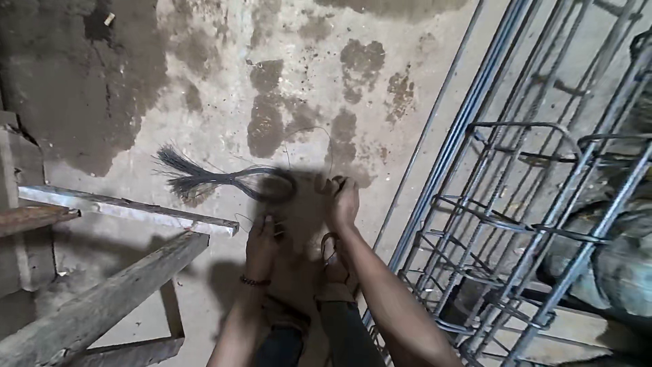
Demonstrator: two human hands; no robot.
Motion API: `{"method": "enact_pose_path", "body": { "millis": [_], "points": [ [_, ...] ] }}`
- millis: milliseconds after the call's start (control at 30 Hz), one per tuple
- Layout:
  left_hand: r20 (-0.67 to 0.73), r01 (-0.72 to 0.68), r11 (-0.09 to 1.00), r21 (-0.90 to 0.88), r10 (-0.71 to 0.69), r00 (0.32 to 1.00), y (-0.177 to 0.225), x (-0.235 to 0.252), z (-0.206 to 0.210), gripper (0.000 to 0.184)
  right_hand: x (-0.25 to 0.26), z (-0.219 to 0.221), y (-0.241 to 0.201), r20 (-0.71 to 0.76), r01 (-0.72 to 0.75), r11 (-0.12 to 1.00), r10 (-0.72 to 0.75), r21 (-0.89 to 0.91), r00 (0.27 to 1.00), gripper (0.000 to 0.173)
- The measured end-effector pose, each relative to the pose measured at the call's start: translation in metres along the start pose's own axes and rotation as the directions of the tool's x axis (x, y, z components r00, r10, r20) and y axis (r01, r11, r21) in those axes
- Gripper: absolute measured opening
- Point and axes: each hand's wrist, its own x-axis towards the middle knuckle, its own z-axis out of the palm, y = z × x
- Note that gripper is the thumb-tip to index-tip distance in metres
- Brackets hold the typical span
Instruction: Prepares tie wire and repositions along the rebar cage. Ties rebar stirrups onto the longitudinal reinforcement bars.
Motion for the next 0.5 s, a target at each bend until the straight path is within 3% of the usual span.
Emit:
{"method": "enact_pose_path", "body": {
  "millis": [100, 200, 300, 367, 400, 433, 500],
  "points": [
    [-0.02, 0.02, 1.0, -0.02, -0.02, 1.0, -0.002, 0.007, 0.002, 0.035, 0.043, 0.012, 0.001, 0.063, -0.096, 0.982, 0.107, -0.163, 0.992, 0.051],
    [-0.035, 0.032, 0.999, -0.041, -0.034, 0.999, -0.012, 0.009, -0.003, 0.033, 0.051, 0.025, -0.012, 0.076, -0.136, 0.957, 0.16, -0.255, 0.984, 0.035],
    [-0.03, 0.036, 0.999, -0.036, -0.037, 0.999, -0.022, 0.007, -0.009, 0.034, 0.046, 0.029, -0.015, 0.094, -0.104, 0.968, 0.128, -0.227, 0.987, 0.036],
    [-0.026, 0.022, 1.0, -0.006, -0.022, 0.999, -0.022, 0.002, -0.012, 0.034, 0.027, 0.026, -0.007, 0.061, 0.126, 0.981, -0.118, -0.147, 0.991, 0.035],
    [-0.013, 0.001, 1.0, 0.017, -0.001, 1.0, -0.02, -0.002, -0.012, 0.035, 0.009, 0.02, -0.007, 0.063, 0.284, 0.951, -0.278, -0.12, 0.959, 0.031],
    [0.01, -0.036, 0.998, 0.042, 0.036, 0.999, -0.018, -0.006, -0.013, 0.037, -0.013, 0.013, -0.011, 0.097, 0.435, 0.894, -0.426, -0.108, 0.899, 0.027],
    [0.079, -0.14, 0.986, 0.087, 0.133, 0.988, -0.015, -0.015, -0.017, 0.045, -0.064, 0.01, -0.015, 0.277, 0.699, 0.71, -0.656, -0.092, 0.702, 0.033]
  ]
}}
